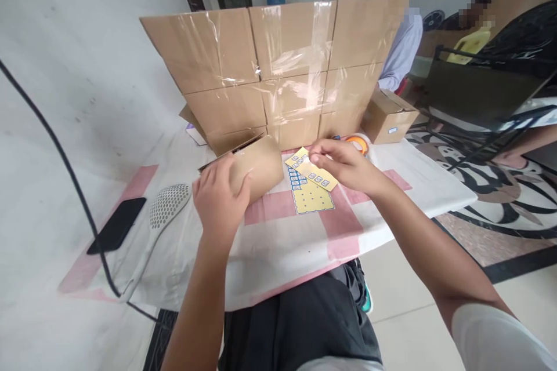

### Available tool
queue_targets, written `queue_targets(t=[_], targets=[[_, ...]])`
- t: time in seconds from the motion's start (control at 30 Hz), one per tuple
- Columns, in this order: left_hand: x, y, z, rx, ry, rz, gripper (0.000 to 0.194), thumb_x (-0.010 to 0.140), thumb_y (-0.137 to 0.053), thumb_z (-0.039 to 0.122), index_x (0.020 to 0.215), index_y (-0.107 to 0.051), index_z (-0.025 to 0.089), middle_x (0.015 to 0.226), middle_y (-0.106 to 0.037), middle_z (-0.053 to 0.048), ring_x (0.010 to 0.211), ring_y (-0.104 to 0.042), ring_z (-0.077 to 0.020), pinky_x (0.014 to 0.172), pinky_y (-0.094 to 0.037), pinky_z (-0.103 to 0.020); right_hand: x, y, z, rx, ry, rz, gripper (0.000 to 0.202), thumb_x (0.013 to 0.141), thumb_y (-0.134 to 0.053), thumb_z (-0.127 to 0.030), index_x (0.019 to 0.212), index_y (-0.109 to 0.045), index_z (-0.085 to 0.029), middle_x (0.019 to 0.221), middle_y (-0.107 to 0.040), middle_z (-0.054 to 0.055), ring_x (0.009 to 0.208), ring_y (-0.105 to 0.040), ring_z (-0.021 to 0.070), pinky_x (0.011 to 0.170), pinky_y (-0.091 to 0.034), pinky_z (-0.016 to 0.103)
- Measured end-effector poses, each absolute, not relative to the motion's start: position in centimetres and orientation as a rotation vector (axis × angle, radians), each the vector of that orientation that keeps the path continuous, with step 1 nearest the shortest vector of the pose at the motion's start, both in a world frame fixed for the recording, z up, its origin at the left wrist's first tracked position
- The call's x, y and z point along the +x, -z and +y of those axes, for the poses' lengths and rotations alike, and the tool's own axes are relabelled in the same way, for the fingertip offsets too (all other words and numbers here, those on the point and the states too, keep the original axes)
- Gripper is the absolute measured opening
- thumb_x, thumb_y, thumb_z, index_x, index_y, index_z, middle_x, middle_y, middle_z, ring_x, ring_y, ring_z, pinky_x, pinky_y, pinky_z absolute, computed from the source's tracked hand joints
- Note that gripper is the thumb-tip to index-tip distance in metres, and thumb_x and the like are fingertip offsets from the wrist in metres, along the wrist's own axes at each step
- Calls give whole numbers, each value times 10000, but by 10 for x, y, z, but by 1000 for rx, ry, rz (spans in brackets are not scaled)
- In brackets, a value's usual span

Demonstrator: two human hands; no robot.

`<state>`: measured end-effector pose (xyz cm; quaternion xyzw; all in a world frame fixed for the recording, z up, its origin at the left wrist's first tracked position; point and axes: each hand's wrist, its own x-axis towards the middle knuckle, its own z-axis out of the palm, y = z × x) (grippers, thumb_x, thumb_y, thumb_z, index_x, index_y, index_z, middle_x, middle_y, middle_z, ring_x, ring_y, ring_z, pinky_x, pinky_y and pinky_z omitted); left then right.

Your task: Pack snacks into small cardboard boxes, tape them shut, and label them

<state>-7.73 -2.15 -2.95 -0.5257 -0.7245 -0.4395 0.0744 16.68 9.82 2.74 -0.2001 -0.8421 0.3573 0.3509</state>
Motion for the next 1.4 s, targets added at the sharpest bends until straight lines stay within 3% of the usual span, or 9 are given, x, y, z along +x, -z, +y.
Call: queue_targets(t=[0.13,0.33,0.57,0.77,0.97,1.1,1.2,1.27,1.4], targets=[[-108,33,12,-1771,776,-2331,758,864,-691,507,1527,-489,199,1639,-435,-171,1558,-318,-431,1251,-165,-669,93,-33,133,-227,-956,-2385,255,1024,-475,-381,832,-503,-215,814,-473,-5,792,-458,165,765,-391,297],[-122,59,8,-1888,803,-2250,643,874,-686,347,1493,-551,238,1592,-506,-142,1519,-415,-389,1260,-214,-607,0,-13,174,-232,-673,-2708,188,984,-490,-270,825,-563,-200,970,-559,38,1070,-450,237,1050,-308,424],[-122,55,2,-1836,851,-2252,746,841,-751,292,1526,-466,220,1483,-624,-151,1446,-516,-365,1250,-276,-582,-23,12,181,-379,-600,-2780,195,1004,-446,-268,895,-592,-199,1157,-582,78,1169,-445,278,1069,-268,482],[-122,58,1,-1851,573,-2202,566,952,-636,350,1507,-537,304,1624,-481,-69,1512,-443,-326,1257,-303,-578,-24,15,179,-423,-449,-2796,157,966,-525,-338,926,-591,-201,1211,-572,107,1214,-466,305,1067,-331,507],[-119,57,-1,-1883,514,-2177,507,956,-611,319,1462,-582,300,1634,-466,-7,1502,-445,-334,1229,-341,-603,-16,15,208,-1100,-532,-2345,724,831,-732,-451,1414,-455,-123,1510,-434,253,1418,-356,475,1155,-252,704],[-121,51,-1,-1939,440,-2147,541,928,-635,275,1464,-565,275,1605,-505,5,1502,-427,-369,1204,-355,-634,34,41,216,-738,-1138,-2326,756,916,-561,-665,1521,-437,-229,1597,-437,153,1488,-391,371,1206,-339,573],[-139,51,-10,-2047,445,-1998,517,900,-682,293,1409,-595,276,1565,-558,-1,1436,-506,-358,1147,-445,-555,68,65,186,-438,-1422,-2321,1196,697,-730,-809,1645,-230,-277,1698,-256,124,1580,-240,345,1258,-282,512],[-158,57,-20,-2146,462,-1774,540,920,-680,357,1442,-563,283,1546,-579,-12,1418,-530,-359,1104,-486,-524,78,76,155,-426,-1267,-2346,1411,561,-891,-702,1665,-139,-247,1689,-182,166,1585,-185,361,1275,-241,515],[-176,74,-48,-2142,572,-1361,709,923,-717,325,1575,-439,321,1505,-619,-43,1415,-553,-341,1214,-402,-551,106,84,101,-425,-868,-2236,1033,601,-910,-517,1484,-447,-245,1451,-370,147,1427,-396,343,1190,-397,489]])
